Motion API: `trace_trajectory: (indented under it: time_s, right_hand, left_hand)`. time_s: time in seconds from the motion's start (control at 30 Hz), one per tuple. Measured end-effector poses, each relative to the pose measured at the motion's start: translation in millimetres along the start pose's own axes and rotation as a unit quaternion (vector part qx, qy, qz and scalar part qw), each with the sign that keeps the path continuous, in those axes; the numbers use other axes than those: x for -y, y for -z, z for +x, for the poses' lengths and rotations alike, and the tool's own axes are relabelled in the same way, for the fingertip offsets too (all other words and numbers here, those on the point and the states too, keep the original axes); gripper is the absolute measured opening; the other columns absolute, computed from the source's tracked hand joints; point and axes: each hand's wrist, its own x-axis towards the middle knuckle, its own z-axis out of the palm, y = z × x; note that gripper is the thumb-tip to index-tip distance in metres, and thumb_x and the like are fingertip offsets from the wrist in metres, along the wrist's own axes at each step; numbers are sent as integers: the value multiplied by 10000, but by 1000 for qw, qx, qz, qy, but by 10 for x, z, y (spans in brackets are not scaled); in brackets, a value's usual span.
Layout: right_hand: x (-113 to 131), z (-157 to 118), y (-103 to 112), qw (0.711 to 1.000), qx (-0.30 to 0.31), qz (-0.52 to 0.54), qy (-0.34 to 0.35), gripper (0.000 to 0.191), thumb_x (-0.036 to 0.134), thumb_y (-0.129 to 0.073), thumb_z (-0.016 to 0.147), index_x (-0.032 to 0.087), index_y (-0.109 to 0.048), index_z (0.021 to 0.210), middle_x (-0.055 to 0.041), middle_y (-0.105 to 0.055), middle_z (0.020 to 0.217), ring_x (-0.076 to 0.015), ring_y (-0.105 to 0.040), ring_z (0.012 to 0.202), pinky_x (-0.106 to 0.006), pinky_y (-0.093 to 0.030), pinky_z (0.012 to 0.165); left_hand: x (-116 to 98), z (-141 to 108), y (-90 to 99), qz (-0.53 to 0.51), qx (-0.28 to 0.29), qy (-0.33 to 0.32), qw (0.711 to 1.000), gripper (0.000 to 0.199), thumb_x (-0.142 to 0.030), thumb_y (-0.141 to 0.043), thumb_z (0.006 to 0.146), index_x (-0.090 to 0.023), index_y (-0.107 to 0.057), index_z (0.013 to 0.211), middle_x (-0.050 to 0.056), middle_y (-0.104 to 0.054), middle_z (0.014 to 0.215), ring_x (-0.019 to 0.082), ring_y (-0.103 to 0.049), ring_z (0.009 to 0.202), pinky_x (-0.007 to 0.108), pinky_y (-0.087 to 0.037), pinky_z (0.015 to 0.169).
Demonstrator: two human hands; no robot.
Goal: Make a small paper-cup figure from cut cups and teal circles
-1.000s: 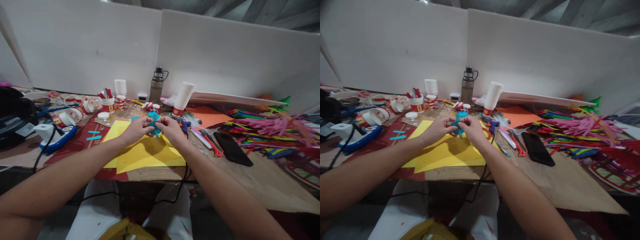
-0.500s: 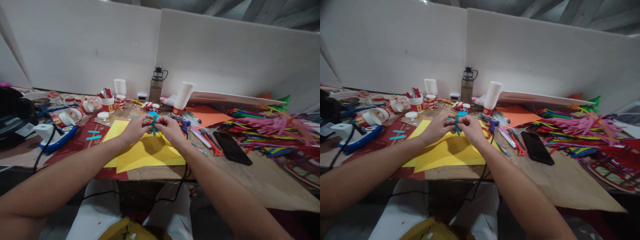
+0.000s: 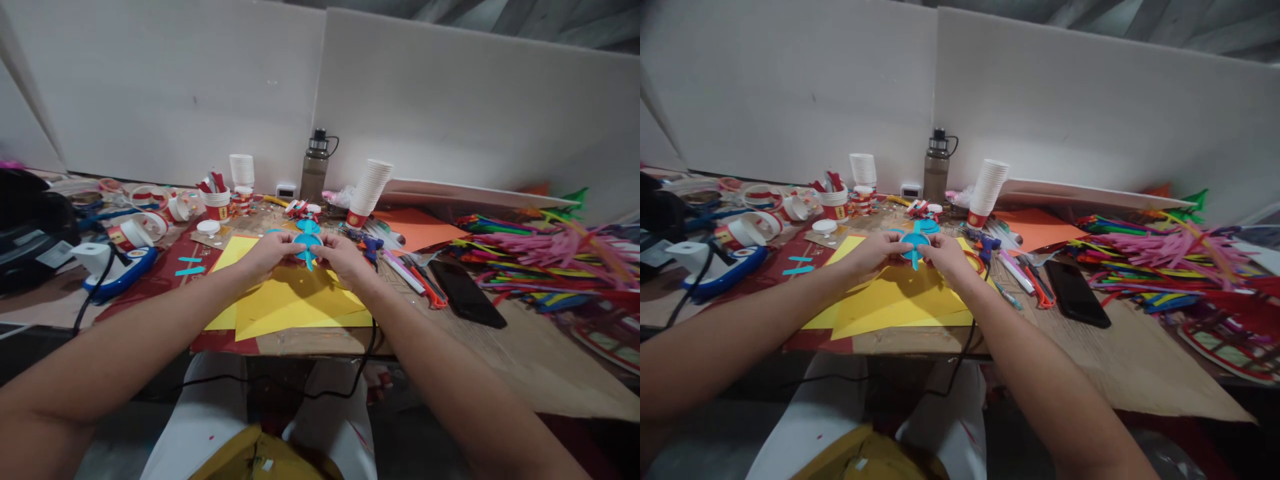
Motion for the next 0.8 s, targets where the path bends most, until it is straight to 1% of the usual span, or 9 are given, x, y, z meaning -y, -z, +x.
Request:
trace_trajectory:
  time_s: [0.1, 0.23, 0.3, 0.4, 0.5, 0.63, 0.73, 0.8]
  right_hand:
    - [19, -14, -10, 1000, 2, 16, -8, 270, 317, -743, 533, 176, -577, 693, 59, -528, 555, -71, -433, 494, -210, -338, 495]
    - [36, -36, -13, 999, 12, 34, -12, 275, 310, -749, 518, 178, -580, 692, 57, -533, 573, -69, -421, 500, -214, -334, 499]
    - [33, -34, -9, 999, 16, 35, -10, 284, 317, -752, 521, 177, -581, 700, 55, -539, 584, -69, -419, 502, -217, -336, 502]
    - [14, -17, 3, 1000, 8, 13, 12, 292, 325, -748, 542, 173, -593, 736, 50, -550, 607, -74, -430, 513, -222, -342, 511]
    - [-14, 2, 13, 998, 11, -41, 54, 253, 309, -706, 596, 169, -616, 787, 40, -576, 651, -89, -460, 544, -229, -355, 532]
    - [-44, 6, 9, 990, 18, -107, 95, 210, 260, -655, 627, 158, -639, 811, 24, -624, 725, -110, -514, 633, -238, -392, 605]
    - [-58, 10, 3, 986, 10, -124, 110, 177, 249, -638, 649, 154, -643, 798, 27, -625, 711, -113, -522, 643, -238, -401, 622]
    - [-69, 16, -1, 985, 11, -125, 119, 151, 252, -623, 671, 153, -636, 785, 27, -622, 698, -115, -527, 639, -238, -406, 619]
  left_hand:
    - [-2, 1, -23, -16, 0, 11, 1000, 271, -271, -804, 619, -133, -584, 697, 20, -654, 664, 105, -602, 544, 247, -483, 576]
    - [11, 12, -16, -11, 16, 8, 1000, 253, -251, -800, 625, -133, -596, 717, 27, -668, 699, 107, -618, 576, 259, -500, 626]
    - [18, 11, -9, -10, 22, 9, 1000, 259, -273, -796, 636, -133, -602, 735, 31, -668, 709, 110, -618, 585, 252, -491, 616]
    - [44, 7, -4, -10, 24, 2, 1000, 299, -356, -782, 663, -135, -607, 760, 37, -658, 725, 115, -606, 600, 225, -438, 545]
    - [84, 17, 10, 6, 18, -25, 999, 306, -377, -778, 675, -140, -610, 768, 23, -641, 731, 99, -568, 602, 212, -400, 532]
    - [119, 43, 53, 59, 5, -79, 995, 242, -308, -777, 674, -145, -624, 769, -4, -623, 712, 78, -517, 597, 209, -380, 570]
    - [122, 62, 82, 91, 13, -117, 989, 226, -296, -771, 678, -144, -640, 784, -7, -625, 728, 83, -512, 629, 210, -380, 591]
    - [128, 76, 92, 94, 14, -124, 988, 248, -325, -765, 687, -143, -650, 810, -4, -628, 736, 87, -513, 635, 215, -389, 598]
